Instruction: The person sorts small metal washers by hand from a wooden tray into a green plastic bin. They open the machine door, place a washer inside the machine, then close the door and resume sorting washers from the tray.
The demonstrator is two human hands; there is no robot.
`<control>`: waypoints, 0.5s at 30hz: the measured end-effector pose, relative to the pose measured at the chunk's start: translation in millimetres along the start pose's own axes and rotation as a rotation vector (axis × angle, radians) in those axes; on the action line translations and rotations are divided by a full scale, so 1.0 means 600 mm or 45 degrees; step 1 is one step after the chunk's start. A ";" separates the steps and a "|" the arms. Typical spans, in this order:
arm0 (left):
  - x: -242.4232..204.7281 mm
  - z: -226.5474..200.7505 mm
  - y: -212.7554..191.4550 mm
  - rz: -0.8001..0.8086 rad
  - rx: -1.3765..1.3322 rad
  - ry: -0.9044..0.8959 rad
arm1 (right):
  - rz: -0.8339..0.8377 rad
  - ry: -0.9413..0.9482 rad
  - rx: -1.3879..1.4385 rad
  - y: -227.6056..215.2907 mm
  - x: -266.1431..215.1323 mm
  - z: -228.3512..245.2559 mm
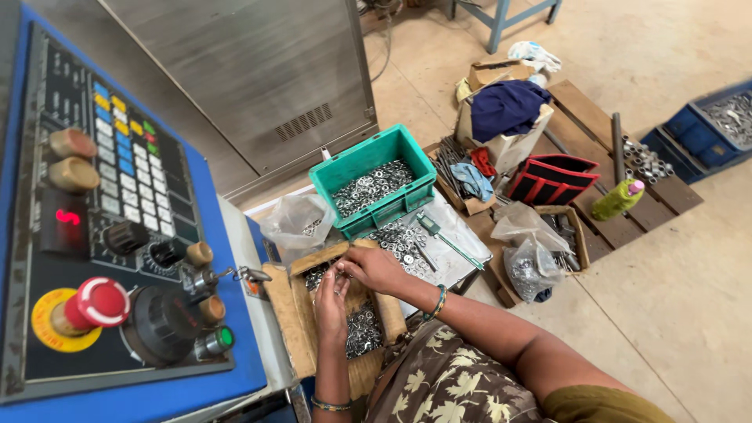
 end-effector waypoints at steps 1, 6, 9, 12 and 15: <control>-0.003 -0.002 -0.008 -0.008 -0.002 0.012 | -0.008 -0.013 0.032 -0.002 -0.001 0.006; -0.009 -0.011 -0.028 -0.063 -0.106 -0.005 | 0.024 -0.285 0.251 0.001 -0.009 0.052; -0.014 -0.029 -0.009 -0.033 0.102 0.013 | 0.059 -0.120 0.112 0.013 0.004 0.032; -0.022 -0.041 0.020 0.041 0.246 0.032 | 0.112 0.102 -0.055 0.021 0.008 0.001; -0.023 -0.048 0.035 0.080 0.265 0.048 | 0.056 0.019 0.105 0.003 0.005 0.007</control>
Point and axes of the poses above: each hand's wrist, its own x-axis towards the middle knuckle, its own y-axis out of the palm, z = x × y, the point moved 10 cm from there along x, towards the middle knuckle, and after that the axes turned 6 degrees about y, right-handed, at the moved point
